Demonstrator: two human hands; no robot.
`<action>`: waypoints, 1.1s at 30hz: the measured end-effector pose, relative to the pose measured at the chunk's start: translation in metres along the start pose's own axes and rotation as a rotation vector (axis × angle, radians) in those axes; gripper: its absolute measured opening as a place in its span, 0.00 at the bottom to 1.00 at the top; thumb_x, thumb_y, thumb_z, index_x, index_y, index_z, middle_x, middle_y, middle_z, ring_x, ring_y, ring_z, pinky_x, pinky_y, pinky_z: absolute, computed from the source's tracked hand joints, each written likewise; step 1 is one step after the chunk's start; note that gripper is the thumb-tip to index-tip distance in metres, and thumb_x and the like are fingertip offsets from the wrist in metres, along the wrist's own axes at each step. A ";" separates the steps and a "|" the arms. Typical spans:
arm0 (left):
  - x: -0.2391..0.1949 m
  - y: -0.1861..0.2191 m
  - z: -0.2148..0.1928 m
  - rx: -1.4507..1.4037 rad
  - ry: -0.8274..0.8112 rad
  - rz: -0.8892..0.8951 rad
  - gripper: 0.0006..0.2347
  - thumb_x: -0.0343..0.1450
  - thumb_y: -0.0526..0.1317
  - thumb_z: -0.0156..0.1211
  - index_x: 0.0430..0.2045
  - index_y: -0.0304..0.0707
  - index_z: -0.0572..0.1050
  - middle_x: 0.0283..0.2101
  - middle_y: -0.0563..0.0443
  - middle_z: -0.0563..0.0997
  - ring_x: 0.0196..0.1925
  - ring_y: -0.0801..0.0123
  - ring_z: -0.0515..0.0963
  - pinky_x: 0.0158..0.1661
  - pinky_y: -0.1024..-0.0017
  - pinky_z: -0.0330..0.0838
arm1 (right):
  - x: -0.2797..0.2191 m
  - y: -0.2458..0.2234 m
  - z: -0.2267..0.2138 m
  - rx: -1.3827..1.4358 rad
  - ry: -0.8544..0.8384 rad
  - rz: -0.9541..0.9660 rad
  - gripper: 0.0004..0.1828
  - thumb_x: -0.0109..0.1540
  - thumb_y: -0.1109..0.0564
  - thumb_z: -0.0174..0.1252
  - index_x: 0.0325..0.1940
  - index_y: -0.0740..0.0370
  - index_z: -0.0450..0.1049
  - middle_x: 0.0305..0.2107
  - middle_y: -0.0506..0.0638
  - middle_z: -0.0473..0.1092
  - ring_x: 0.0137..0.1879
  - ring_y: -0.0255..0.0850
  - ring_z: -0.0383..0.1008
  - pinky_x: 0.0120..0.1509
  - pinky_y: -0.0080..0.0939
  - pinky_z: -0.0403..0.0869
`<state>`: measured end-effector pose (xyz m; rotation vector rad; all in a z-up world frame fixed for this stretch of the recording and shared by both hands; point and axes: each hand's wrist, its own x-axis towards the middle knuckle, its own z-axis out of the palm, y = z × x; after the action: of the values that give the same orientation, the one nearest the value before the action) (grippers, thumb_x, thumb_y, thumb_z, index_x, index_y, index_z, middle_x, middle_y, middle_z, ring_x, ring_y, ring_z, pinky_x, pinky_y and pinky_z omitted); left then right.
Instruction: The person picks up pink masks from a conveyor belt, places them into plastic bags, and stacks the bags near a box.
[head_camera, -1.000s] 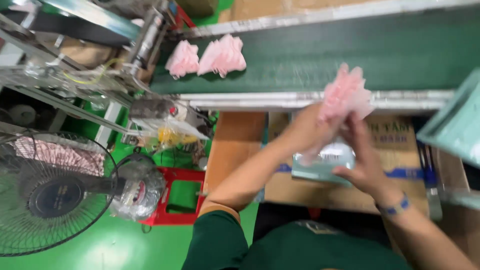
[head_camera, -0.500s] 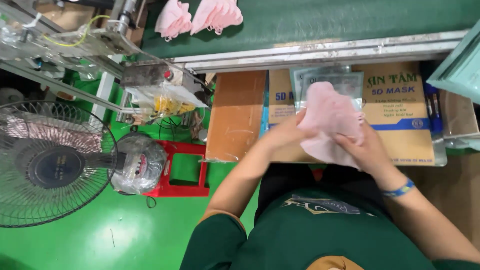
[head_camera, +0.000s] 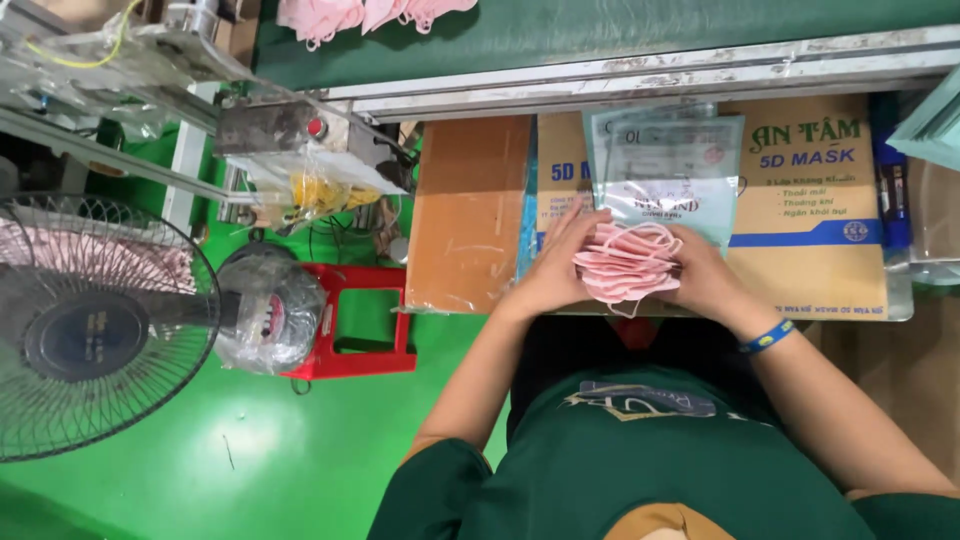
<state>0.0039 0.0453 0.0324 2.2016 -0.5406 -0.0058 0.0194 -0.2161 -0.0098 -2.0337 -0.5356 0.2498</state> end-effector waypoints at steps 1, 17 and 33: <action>-0.001 0.004 0.003 -0.008 -0.007 -0.011 0.43 0.54 0.50 0.82 0.63 0.41 0.65 0.70 0.37 0.66 0.78 0.35 0.52 0.72 0.45 0.46 | -0.001 -0.013 -0.001 0.005 -0.007 0.012 0.37 0.48 0.50 0.76 0.59 0.59 0.73 0.53 0.53 0.73 0.60 0.48 0.75 0.65 0.45 0.73; -0.025 -0.016 0.064 0.058 0.138 0.024 0.26 0.69 0.46 0.69 0.60 0.39 0.68 0.64 0.44 0.74 0.75 0.48 0.64 0.76 0.42 0.44 | -0.006 -0.019 -0.012 -0.265 -0.048 0.152 0.25 0.50 0.45 0.74 0.41 0.61 0.75 0.38 0.55 0.72 0.48 0.52 0.74 0.50 0.48 0.73; -0.019 0.057 0.009 -0.906 -0.038 0.079 0.35 0.68 0.47 0.74 0.69 0.36 0.62 0.68 0.50 0.71 0.69 0.73 0.71 0.69 0.73 0.63 | -0.026 -0.059 -0.022 0.310 0.005 -0.182 0.22 0.55 0.59 0.70 0.52 0.63 0.77 0.49 0.52 0.76 0.54 0.40 0.78 0.58 0.42 0.78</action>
<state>-0.0370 0.0145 0.0657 1.2980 -0.5099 -0.2098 -0.0114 -0.2202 0.0508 -1.6746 -0.6334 0.2046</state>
